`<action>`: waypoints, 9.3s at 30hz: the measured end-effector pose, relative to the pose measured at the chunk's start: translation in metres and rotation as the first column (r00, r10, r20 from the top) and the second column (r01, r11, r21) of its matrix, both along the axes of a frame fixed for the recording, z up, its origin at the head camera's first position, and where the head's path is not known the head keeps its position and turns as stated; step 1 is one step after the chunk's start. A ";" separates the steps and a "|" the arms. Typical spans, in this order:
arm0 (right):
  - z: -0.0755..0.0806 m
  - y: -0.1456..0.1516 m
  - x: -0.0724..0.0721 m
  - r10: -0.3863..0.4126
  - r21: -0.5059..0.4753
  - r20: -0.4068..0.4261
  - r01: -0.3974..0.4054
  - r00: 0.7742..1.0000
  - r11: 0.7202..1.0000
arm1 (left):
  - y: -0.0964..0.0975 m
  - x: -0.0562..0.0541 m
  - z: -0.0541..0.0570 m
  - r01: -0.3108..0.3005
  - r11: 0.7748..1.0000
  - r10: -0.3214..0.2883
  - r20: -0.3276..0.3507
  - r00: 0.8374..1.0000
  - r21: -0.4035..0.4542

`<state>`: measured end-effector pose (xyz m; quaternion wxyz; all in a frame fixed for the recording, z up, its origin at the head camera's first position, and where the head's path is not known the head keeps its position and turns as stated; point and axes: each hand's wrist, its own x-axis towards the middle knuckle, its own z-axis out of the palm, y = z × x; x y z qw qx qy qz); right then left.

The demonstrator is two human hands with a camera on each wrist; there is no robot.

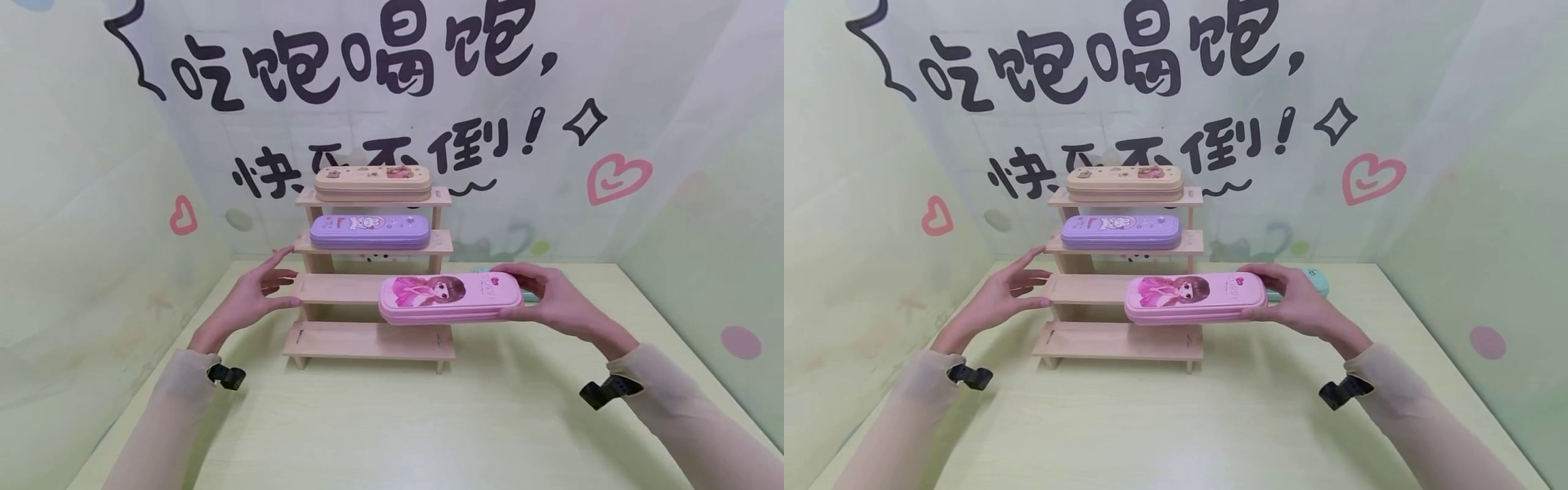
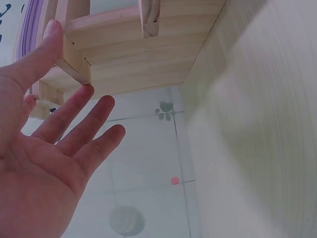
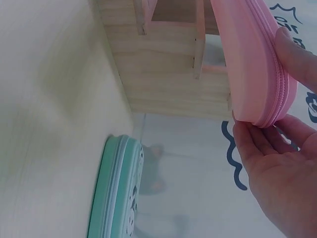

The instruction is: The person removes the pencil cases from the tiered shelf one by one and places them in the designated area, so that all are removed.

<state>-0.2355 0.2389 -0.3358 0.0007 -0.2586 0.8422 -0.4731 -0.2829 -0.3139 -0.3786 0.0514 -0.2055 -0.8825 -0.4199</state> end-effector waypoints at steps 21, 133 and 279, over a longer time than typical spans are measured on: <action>-0.001 0.062 0.009 -0.034 0.012 -0.084 0.035 0.996 0.999 | 0.003 0.002 0.003 -0.005 1.000 0.004 0.021 1.000 0.014; -0.090 0.166 -0.045 -0.192 0.268 0.185 0.138 0.964 0.954 | 0.004 0.004 0.004 -0.020 1.000 0.020 0.027 0.999 0.004; 0.050 -0.131 -0.106 -0.049 0.103 -0.037 0.052 0.998 0.993 | 0.001 0.000 0.002 -0.013 1.000 0.013 0.003 1.000 0.005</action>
